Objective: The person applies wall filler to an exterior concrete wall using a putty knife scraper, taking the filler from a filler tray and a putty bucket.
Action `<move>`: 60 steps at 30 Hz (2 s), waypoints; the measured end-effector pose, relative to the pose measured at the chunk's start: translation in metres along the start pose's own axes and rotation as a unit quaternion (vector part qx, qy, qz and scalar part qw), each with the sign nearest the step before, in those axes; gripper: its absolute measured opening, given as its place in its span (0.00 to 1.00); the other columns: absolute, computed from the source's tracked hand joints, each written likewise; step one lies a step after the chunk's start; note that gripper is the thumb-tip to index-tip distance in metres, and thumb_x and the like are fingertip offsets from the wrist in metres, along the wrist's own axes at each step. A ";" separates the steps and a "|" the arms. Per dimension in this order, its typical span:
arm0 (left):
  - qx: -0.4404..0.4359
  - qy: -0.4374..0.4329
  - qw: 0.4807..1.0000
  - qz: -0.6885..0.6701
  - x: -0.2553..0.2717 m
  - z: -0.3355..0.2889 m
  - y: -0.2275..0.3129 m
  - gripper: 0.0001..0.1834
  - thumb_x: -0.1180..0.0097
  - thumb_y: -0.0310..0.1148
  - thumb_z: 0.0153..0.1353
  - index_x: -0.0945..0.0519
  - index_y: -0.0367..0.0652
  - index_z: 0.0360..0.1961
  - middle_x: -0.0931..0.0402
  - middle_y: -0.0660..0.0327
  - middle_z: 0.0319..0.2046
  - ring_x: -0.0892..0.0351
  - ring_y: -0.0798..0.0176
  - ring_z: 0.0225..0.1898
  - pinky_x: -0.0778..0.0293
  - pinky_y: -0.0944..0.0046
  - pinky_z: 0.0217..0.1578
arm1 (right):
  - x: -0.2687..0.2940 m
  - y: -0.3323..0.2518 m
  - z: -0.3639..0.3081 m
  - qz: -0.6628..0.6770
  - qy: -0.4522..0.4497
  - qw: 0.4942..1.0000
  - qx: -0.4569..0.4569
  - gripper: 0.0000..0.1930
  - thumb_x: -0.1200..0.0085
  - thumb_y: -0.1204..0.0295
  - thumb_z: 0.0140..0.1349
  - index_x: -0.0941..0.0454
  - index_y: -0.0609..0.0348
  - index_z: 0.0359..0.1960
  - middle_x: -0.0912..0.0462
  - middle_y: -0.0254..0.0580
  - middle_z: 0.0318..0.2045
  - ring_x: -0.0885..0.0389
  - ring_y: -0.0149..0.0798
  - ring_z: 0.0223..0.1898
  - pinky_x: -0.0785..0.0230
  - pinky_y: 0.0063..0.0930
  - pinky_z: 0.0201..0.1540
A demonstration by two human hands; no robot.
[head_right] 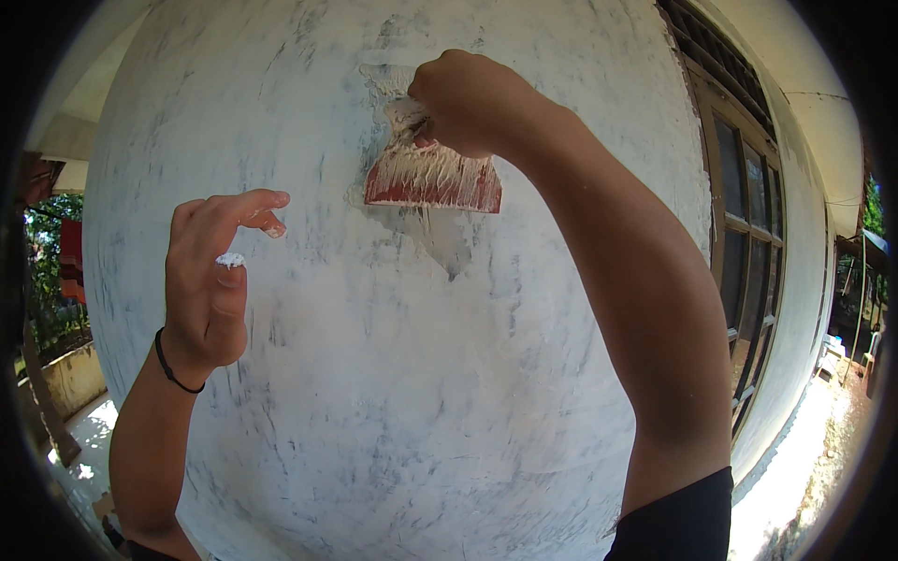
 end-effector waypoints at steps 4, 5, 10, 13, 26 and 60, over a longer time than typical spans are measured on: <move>-0.017 0.049 0.999 0.005 -0.002 -0.002 -0.008 0.28 0.71 0.50 0.66 0.22 0.40 0.43 0.22 0.60 0.28 0.24 0.63 0.32 0.41 0.62 0.42 | 0.014 0.018 0.026 -0.036 0.110 0.993 0.005 0.14 0.36 0.66 0.53 0.17 0.60 0.38 0.17 0.49 0.29 0.18 0.49 0.36 0.26 0.40 0.40; -0.047 0.082 0.996 0.000 -0.002 -0.002 -0.009 0.23 0.64 0.46 0.65 0.21 0.41 0.41 0.23 0.62 0.26 0.24 0.64 0.29 0.42 0.63 0.38 | 0.023 0.023 0.030 -0.037 0.110 0.993 0.005 0.14 0.36 0.66 0.53 0.17 0.60 0.38 0.17 0.49 0.29 0.18 0.49 0.36 0.26 0.40 0.40; -0.047 0.093 0.995 0.009 0.002 0.005 -0.013 0.22 0.64 0.45 0.65 0.22 0.41 0.42 0.23 0.61 0.27 0.24 0.64 0.30 0.41 0.63 0.39 | 0.068 0.018 0.016 0.001 0.106 0.993 -0.054 0.15 0.36 0.63 0.53 0.18 0.64 0.33 0.18 0.57 0.32 0.19 0.52 0.40 0.28 0.39 0.40; -0.056 0.097 0.994 0.015 0.009 0.006 -0.012 0.22 0.64 0.45 0.65 0.22 0.41 0.42 0.23 0.61 0.27 0.23 0.64 0.30 0.41 0.63 0.40 | 0.046 0.009 0.011 -0.019 0.177 0.984 -0.019 0.12 0.41 0.66 0.57 0.19 0.62 0.37 0.18 0.53 0.31 0.19 0.50 0.36 0.27 0.40 0.40; -0.068 0.100 0.991 -0.048 -0.003 0.006 -0.012 0.23 0.64 0.46 0.64 0.22 0.41 0.42 0.23 0.62 0.26 0.24 0.64 0.29 0.41 0.63 0.39 | -0.084 -0.095 -0.126 -0.068 0.205 0.972 0.094 0.15 0.50 0.75 0.54 0.22 0.67 0.43 0.17 0.57 0.38 0.15 0.48 0.36 0.25 0.29 0.33; -0.026 0.113 0.993 0.010 -0.004 0.013 -0.018 0.22 0.64 0.45 0.64 0.21 0.42 0.40 0.25 0.65 0.23 0.27 0.67 0.25 0.47 0.61 0.40 | -0.066 -0.049 -0.052 -0.170 0.296 0.930 0.137 0.10 0.46 0.77 0.46 0.19 0.68 0.31 0.20 0.45 0.21 0.21 0.37 0.23 0.31 0.25 0.26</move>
Point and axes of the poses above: each hand's wrist, its own z-axis towards the middle knuckle, its own x-axis out of the back of the hand, y = z × x, the point moved 2 cm from there along z, towards the middle knuckle
